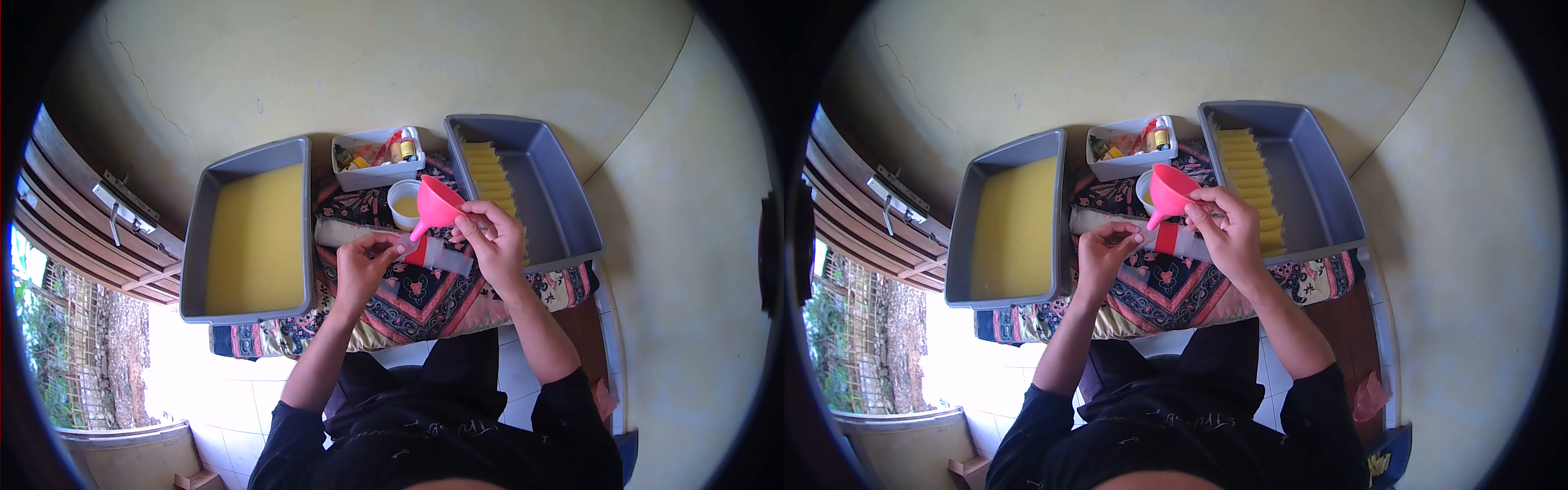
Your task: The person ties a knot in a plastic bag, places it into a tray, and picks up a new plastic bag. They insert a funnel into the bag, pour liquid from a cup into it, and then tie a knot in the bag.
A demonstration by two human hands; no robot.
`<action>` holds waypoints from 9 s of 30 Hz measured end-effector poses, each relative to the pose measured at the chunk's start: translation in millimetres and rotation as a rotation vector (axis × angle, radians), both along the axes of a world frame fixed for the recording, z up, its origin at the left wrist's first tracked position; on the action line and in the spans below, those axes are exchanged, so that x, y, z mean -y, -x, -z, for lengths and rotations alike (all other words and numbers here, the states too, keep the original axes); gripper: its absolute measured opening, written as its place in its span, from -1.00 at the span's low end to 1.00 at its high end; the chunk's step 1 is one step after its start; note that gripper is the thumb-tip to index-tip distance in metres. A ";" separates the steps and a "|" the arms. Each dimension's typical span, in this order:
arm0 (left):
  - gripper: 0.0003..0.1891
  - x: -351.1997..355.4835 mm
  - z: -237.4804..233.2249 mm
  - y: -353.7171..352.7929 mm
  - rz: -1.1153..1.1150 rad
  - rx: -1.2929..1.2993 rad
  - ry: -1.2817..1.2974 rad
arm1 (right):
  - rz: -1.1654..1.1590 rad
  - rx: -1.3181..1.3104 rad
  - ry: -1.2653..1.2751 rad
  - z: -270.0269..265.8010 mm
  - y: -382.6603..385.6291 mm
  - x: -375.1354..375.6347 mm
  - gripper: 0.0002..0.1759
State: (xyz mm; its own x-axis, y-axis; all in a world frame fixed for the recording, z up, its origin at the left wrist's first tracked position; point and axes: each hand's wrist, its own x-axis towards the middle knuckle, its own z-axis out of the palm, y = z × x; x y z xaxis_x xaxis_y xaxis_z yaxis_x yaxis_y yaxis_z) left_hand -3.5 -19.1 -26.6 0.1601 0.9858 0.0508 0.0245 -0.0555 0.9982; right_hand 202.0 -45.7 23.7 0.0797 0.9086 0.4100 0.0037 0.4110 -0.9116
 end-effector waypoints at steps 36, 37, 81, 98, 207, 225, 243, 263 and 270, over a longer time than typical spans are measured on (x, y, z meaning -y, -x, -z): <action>-0.76 4.9 20.9 31.6 0.023 0.165 -0.025 | -0.066 0.063 -0.191 18.3 52.3 -13.4 -0.83; -0.76 6.2 21.1 34.0 -0.005 0.211 0.001 | -0.045 -0.241 -0.104 29.3 53.5 -20.0 -0.84; -0.72 32.7 11.4 7.5 0.194 0.275 0.088 | 0.021 -0.127 -0.137 -7.0 33.7 -27.3 -0.73; -0.77 26.7 -7.0 8.2 0.165 0.243 -0.008 | 0.119 0.120 -0.275 -29.3 32.7 -19.1 -0.69; -0.90 -4.1 -8.1 29.4 -0.141 0.273 -0.114 | 0.341 0.652 -0.318 78.6 38.0 -71.3 -0.73; -0.73 -2.5 25.6 -11.4 0.097 0.416 0.003 | 0.102 0.256 -0.129 26.4 53.2 -28.6 -0.88; -0.69 -6.8 51.9 -41.7 0.144 0.454 0.322 | 0.322 0.359 0.010 80.0 31.4 -65.1 -0.82; -0.71 -12.0 43.7 -30.1 0.154 0.445 0.155 | 0.099 0.141 -0.012 70.2 28.7 -51.2 -0.88; -0.83 -11.7 6.3 -24.7 0.062 0.399 -0.078 | 0.050 0.257 -0.082 31.2 27.2 -22.9 -0.86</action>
